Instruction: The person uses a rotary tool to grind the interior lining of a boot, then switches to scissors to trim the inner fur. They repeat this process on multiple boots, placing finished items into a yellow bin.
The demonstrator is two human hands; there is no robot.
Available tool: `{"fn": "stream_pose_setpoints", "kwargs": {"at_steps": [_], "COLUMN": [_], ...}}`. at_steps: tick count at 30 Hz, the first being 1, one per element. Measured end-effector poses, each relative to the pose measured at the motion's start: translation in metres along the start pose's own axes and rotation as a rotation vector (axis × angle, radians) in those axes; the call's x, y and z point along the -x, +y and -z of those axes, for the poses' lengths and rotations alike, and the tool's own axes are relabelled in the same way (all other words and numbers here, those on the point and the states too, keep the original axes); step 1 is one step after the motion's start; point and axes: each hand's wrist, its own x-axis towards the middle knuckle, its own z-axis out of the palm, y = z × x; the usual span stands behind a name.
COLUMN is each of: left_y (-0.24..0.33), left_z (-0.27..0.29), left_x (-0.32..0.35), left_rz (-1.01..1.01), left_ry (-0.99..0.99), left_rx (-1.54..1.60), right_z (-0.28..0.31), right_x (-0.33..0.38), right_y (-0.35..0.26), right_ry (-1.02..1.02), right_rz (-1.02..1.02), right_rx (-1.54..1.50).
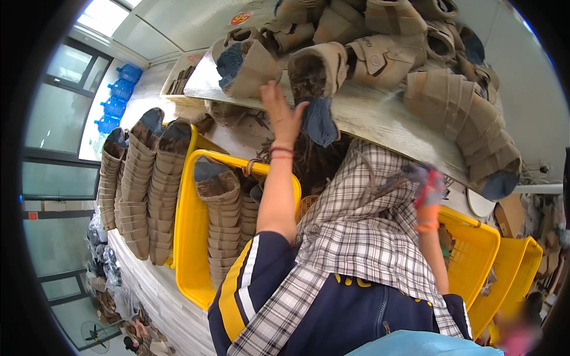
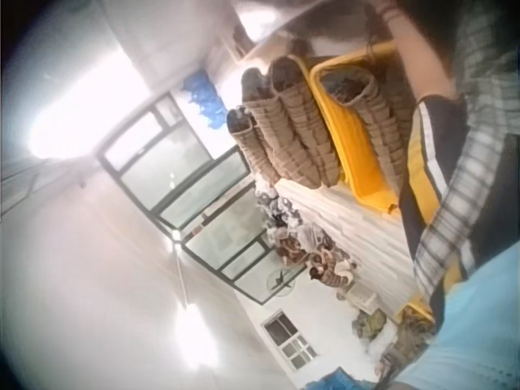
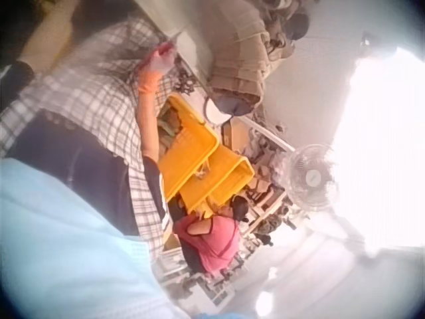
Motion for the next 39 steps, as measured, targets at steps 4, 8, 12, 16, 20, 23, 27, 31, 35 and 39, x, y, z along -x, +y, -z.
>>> {"fn": "stream_pose_setpoints", "kwargs": {"at_steps": [4,8,12,16,20,23,27,31,35,39], "left_y": [-0.009,0.022,0.058,0.071,0.05,0.06,0.115,0.129,0.11,0.076], "left_z": [-0.033,-0.028,-0.034,-0.032,0.006,0.045,0.07,0.103,0.106,0.1], "left_x": [0.001,-0.005,0.009,0.023,0.042,0.064,0.102,0.105,0.132,0.131], "left_rz": [0.113,0.216,0.564,0.805,1.139,1.439,1.646,1.691,2.002,1.791], "left_ry": [-0.075,-0.227,-0.11,0.01,0.124,-0.406,-0.944,-1.339,-1.096,-1.273], "left_rx": [-0.009,-0.091,0.42,0.871,1.088,1.671,2.128,1.939,1.53,1.4], "right_z": [-0.065,-0.108,-0.142,-0.123,-0.04,0.023,0.069,0.082,0.054,0.051], "right_x": [-0.017,-0.047,-0.058,-0.084,-0.088,-0.079,-0.06,-0.03,0.007,0.03], "right_y": [0.002,-0.002,-0.051,-0.056,-0.074,-0.092,-0.06,-0.011,0.004,0.002], "right_ry": [-0.095,-0.121,-0.053,-0.015,-0.404,-0.594,-0.647,-0.538,-0.341,-0.068], "right_rz": [-0.069,-0.003,0.183,0.152,0.212,0.107,0.069,0.111,0.205,0.399], "right_rx": [-0.355,-0.196,0.375,0.636,0.055,-0.036,0.003,0.452,0.861,0.832]}}
